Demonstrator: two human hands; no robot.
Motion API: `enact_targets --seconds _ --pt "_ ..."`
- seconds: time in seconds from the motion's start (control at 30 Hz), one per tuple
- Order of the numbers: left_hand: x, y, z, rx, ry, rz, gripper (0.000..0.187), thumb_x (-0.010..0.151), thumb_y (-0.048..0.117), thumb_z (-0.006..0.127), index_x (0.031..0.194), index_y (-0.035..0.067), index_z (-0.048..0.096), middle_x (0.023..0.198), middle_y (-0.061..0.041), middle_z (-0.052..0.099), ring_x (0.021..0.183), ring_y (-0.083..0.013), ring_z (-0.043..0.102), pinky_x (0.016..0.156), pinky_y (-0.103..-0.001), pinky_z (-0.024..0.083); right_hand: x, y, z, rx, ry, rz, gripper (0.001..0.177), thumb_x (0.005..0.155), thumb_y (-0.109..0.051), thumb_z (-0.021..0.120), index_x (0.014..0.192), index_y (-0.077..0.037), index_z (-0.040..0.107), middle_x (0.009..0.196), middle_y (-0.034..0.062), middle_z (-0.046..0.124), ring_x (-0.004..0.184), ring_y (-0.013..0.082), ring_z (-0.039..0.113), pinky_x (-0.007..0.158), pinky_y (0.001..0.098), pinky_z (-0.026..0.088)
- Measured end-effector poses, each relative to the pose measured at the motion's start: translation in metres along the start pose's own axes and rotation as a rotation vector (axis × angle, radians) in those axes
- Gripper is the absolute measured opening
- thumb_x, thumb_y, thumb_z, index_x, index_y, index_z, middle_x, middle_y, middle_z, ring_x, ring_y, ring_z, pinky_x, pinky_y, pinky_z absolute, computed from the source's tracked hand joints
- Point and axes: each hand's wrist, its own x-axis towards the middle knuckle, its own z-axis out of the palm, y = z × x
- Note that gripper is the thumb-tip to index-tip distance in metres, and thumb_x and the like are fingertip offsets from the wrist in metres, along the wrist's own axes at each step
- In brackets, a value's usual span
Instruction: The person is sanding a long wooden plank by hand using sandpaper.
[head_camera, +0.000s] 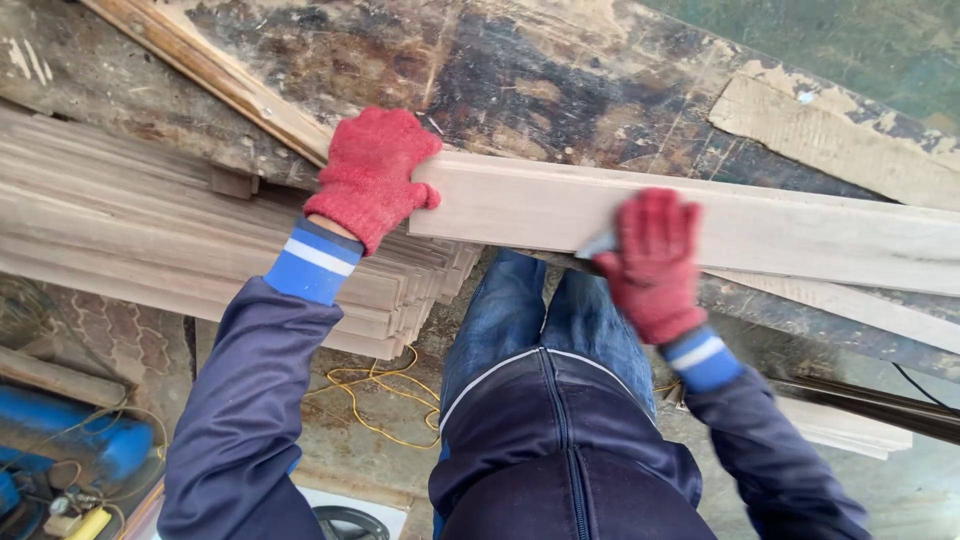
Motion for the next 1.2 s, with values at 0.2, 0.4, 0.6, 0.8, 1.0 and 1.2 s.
enact_targets --seconds 0.2,0.4,0.6,0.8,1.0,1.2 --pt "-0.015 -0.008 0.02 0.059 0.12 0.041 0.063 0.07 0.065 0.081 0.122 0.03 0.074 0.109 -0.005 0.068 0.11 -0.0347 0.064 0.088 -0.055 0.055 0.109 -0.149 0.039 0.046 0.04 -0.199 0.07 0.1 -0.049 0.059 0.158 -0.012 0.043 0.161 0.0185 0.041 0.152 0.0411 0.03 0.126 0.063 0.022" --pt "-0.027 -0.003 0.008 0.041 0.119 0.075 0.061 0.079 0.059 0.08 0.13 0.026 0.073 0.117 -0.006 0.069 0.117 -0.0328 0.063 0.097 -0.053 0.051 0.058 -0.046 -0.007 0.067 0.064 -0.213 0.063 0.104 -0.054 0.05 0.153 -0.013 0.054 0.156 0.0178 0.051 0.146 0.0407 0.042 0.122 0.0616 0.027" --pt "-0.025 -0.001 0.007 0.079 0.146 0.087 0.061 0.077 0.061 0.081 0.129 0.027 0.074 0.118 -0.005 0.07 0.118 -0.0304 0.064 0.098 -0.052 0.05 -0.073 0.127 -0.065 -0.199 -0.042 -0.032 0.077 0.1 -0.055 0.054 0.151 0.003 0.054 0.152 0.0325 0.053 0.143 0.0519 0.045 0.124 0.0645 0.027" --pt "-0.008 0.063 0.034 0.209 0.341 -0.093 0.068 0.074 0.04 0.087 0.136 0.016 0.073 0.161 -0.025 0.05 0.153 -0.0434 0.036 0.123 -0.07 0.015 -0.057 0.1 -0.032 -0.153 0.042 -0.057 0.079 0.09 -0.057 0.07 0.148 -0.005 0.058 0.15 0.0265 0.055 0.143 0.049 0.043 0.123 0.0642 0.025" --pt "0.05 0.23 0.065 -0.059 0.526 -0.371 0.064 0.106 0.044 0.059 0.156 0.006 0.048 0.158 -0.031 0.044 0.152 -0.0462 0.026 0.121 -0.073 0.003 0.01 0.025 -0.012 -0.023 0.139 -0.162 0.067 0.103 -0.058 0.05 0.152 -0.013 0.052 0.155 0.0168 0.05 0.145 0.0403 0.042 0.123 0.0625 0.028" --pt "0.051 0.234 0.065 0.121 0.733 -0.287 0.072 0.093 0.042 0.081 0.149 0.001 0.06 0.149 -0.037 0.049 0.141 -0.058 0.035 0.111 -0.079 0.015 -0.055 0.145 -0.057 -0.069 0.039 -0.186 0.068 0.1 -0.063 0.049 0.15 -0.017 0.058 0.15 0.0127 0.059 0.142 0.037 0.048 0.123 0.0601 0.027"
